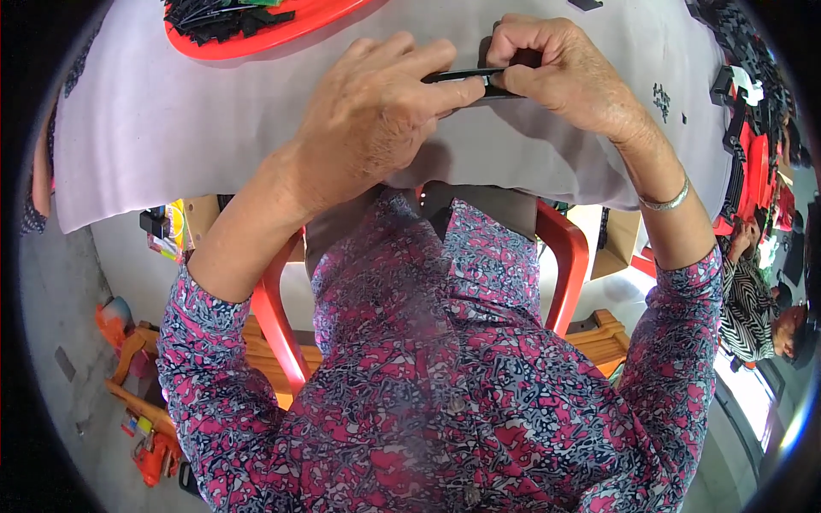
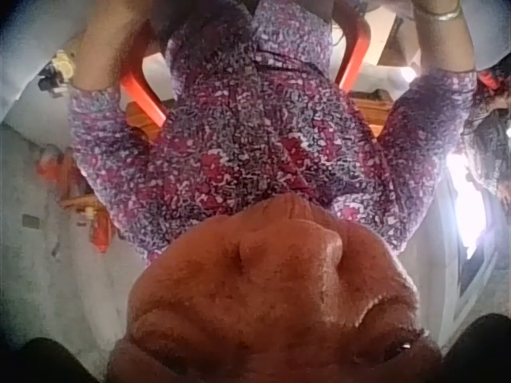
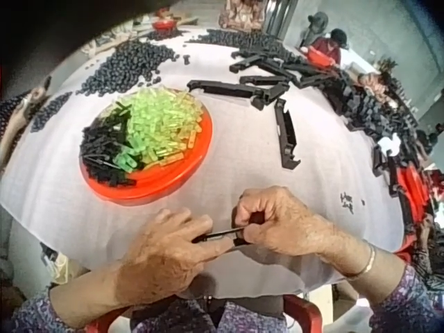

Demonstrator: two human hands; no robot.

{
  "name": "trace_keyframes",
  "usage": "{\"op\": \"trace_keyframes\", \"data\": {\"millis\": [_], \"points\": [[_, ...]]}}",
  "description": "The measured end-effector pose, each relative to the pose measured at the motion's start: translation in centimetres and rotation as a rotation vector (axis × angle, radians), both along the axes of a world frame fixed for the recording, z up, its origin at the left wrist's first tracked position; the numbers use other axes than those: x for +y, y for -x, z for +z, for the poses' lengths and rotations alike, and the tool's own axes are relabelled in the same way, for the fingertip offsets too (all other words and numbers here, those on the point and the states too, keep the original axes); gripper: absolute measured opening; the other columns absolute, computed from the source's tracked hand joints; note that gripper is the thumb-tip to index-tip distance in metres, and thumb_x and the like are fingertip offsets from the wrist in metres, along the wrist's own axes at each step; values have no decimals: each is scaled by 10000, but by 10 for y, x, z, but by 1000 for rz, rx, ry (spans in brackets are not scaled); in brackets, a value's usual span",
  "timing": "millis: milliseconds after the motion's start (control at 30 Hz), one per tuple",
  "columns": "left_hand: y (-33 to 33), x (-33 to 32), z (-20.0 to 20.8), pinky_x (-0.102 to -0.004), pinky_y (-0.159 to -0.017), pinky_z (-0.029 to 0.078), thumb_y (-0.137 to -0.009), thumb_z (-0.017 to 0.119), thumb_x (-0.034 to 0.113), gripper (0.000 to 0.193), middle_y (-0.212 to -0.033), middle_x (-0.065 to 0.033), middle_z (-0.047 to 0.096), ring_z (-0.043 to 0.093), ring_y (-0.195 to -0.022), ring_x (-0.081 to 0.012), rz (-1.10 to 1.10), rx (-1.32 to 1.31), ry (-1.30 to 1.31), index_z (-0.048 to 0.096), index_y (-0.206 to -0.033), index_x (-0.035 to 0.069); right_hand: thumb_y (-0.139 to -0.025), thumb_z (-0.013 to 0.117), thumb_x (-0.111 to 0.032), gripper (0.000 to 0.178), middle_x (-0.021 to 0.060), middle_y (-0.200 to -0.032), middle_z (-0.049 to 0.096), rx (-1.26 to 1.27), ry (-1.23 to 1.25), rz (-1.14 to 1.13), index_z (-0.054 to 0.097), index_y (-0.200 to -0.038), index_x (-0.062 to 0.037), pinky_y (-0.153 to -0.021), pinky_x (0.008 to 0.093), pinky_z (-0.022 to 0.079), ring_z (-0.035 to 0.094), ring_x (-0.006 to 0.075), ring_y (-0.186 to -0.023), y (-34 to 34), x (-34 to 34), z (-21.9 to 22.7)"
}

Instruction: The person assembles spirit levels by inserting vials into plastic housings by hand and pressing them together, then places the completed housings into a cardboard box.

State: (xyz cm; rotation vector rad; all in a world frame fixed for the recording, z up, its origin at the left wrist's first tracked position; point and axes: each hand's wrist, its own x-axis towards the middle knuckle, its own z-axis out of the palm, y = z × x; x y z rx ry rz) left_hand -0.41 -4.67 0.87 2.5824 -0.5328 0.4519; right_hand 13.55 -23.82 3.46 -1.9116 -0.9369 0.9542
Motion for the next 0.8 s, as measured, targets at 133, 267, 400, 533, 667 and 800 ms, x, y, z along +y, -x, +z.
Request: {"op": "trace_keyframes", "data": {"millis": [133, 267, 400, 533, 667, 800], "points": [[1, 1, -1, -360, -750, 443, -750, 677, 86, 282, -865, 16, 536, 561, -847, -189, 8, -4, 14, 735, -1006, 188, -841, 566, 53, 78, -46, -795, 491, 18, 37, -5, 543, -800, -9, -655, 214, 389, 437, 37, -733, -1, 1, 1], [2, 1, -1, -389, -743, 419, -812, 672, 101, 324, -934, -47, 554, 545, -859, -263, -21, 38, 31, 720, -1126, 162, -837, 561, 60, 74, -48, -810, 487, 62, -63, -8, 544, -804, -5, -658, 211, 389, 438, 35, -744, -1, -3, -4], [2, 2, -2, -386, -738, 424, -818, 671, 113, 316, -930, -43, 553, 546, -854, -256, -17, 28, 26, 721, -1125, 169, -831, 556, 64, 80, -48, -815, 479, 46, -16, -24, 529, -804, -6, -655, 213, 389, 437, 36, -739, 2, 0, -2], [1, 1, -5, -351, -761, 450, -755, 665, 111, 266, -875, 17, 550, 570, -848, -186, 14, -26, 1, 742, -997, 189, -822, 574, 49, 93, -49, -795, 476, 53, 27, -46, 509, -788, -10, -647, 221, 388, 438, 41, -722, 3, 4, -1], [-1, 0, -7, -346, -739, 447, -762, 666, 118, 237, -851, 11, 542, 558, -811, -195, 7, -14, 58, 738, -978, 179, -799, 611, 53, 75, 7, -792, 545, -105, -786, 292, 557, -777, 5, -610, 254, 403, 485, 67, -707, -11, 6, -31], [-2, 2, -9, -347, -715, 435, -765, 667, 116, 221, -844, 8, 534, 546, -791, -201, -8, -13, 98, 731, -969, 169, -796, 603, 47, 94, 12, -764, 533, 149, -15, -94, 539, -745, 1, -564, 248, 382, 465, 62, -660, 4, 7, 4]]}}
